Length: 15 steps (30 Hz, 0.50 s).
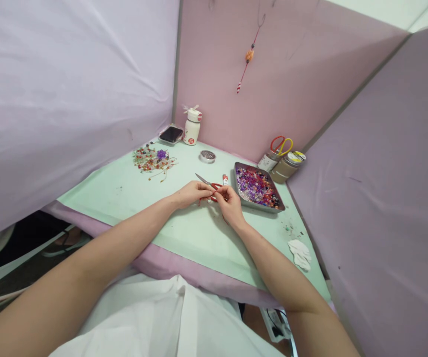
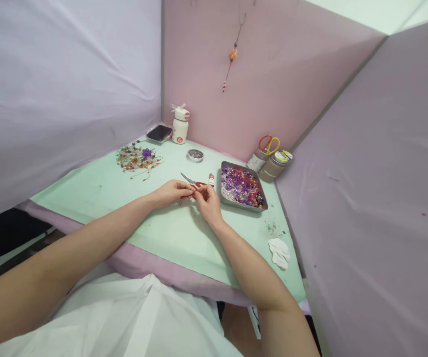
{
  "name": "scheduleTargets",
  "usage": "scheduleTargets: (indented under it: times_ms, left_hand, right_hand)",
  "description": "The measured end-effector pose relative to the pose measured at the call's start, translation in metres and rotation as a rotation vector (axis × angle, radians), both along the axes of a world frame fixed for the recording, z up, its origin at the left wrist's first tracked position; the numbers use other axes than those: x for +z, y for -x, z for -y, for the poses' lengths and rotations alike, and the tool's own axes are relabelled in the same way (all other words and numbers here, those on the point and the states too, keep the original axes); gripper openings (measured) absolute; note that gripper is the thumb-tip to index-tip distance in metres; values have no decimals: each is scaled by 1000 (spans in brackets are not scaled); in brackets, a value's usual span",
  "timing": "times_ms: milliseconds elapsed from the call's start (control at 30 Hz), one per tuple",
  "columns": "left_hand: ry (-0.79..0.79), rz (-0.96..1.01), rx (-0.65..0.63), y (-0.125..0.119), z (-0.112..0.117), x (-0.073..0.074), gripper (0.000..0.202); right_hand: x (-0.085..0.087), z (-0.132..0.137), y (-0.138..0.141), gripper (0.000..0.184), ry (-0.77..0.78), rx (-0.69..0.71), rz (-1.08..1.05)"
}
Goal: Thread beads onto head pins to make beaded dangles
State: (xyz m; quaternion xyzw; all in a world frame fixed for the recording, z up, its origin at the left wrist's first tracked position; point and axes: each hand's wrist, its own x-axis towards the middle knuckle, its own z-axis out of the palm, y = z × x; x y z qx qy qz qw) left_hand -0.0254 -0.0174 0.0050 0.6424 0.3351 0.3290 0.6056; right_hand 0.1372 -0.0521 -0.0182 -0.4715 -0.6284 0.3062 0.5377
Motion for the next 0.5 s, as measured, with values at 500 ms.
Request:
scheduleTargets:
  times_ms: [500]
  left_hand:
    - [-1,100,139,-1,-2,3,24]
  right_hand:
    - [1,1,0,18,-23,-4,49]
